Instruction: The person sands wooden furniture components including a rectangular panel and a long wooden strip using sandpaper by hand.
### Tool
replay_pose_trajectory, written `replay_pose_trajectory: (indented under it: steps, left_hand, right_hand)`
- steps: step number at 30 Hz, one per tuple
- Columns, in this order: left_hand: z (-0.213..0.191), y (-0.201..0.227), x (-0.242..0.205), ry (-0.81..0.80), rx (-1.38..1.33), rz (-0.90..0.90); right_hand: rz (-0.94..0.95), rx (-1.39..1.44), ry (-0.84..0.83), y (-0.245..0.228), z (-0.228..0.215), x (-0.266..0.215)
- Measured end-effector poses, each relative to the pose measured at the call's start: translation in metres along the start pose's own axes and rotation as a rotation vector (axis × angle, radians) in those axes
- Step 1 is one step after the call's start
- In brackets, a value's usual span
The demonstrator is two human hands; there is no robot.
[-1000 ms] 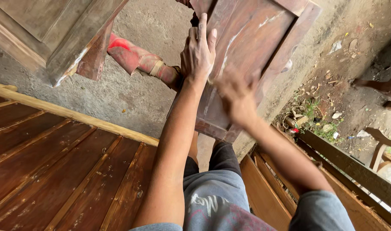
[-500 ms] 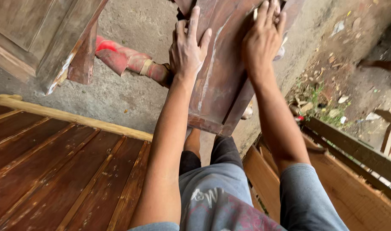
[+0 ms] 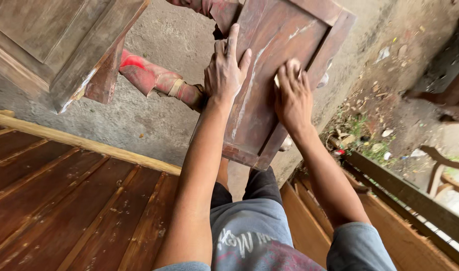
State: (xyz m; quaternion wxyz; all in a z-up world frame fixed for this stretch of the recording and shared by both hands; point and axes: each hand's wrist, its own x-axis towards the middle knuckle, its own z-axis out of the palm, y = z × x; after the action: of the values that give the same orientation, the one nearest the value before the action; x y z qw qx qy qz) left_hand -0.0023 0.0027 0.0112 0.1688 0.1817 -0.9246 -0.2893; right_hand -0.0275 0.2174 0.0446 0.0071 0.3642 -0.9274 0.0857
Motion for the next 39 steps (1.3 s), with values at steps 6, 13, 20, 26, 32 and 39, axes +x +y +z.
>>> replay_pose_trajectory:
  steps: [6,13,20,26,32,39]
  left_hand:
    - [0.003,-0.004,0.003,-0.099,0.065,-0.140]
    - [0.000,-0.004,0.006,0.034,0.096,-0.121]
    - [-0.002,0.001,0.000,-0.047,0.143,-0.188]
    - [-0.003,0.005,-0.006,0.048,0.195,-0.109]
    - [-0.002,0.001,-0.008,-0.046,0.185,-0.157]
    - [0.000,0.003,-0.010,-0.008,0.180,-0.138]
  right_hand:
    - [0.022,0.068,-0.117,0.019,-0.039,0.025]
    - [-0.039,0.161,-0.171,0.056,-0.037,0.027]
    - [-0.101,0.284,-0.049,0.140,-0.053,0.060]
    - [-0.347,0.309,-0.098,0.161,-0.032,0.110]
    - [-0.727,-0.100,0.080,0.138,-0.028,0.124]
    - [-0.797,-0.146,0.068,0.149,-0.028,0.130]
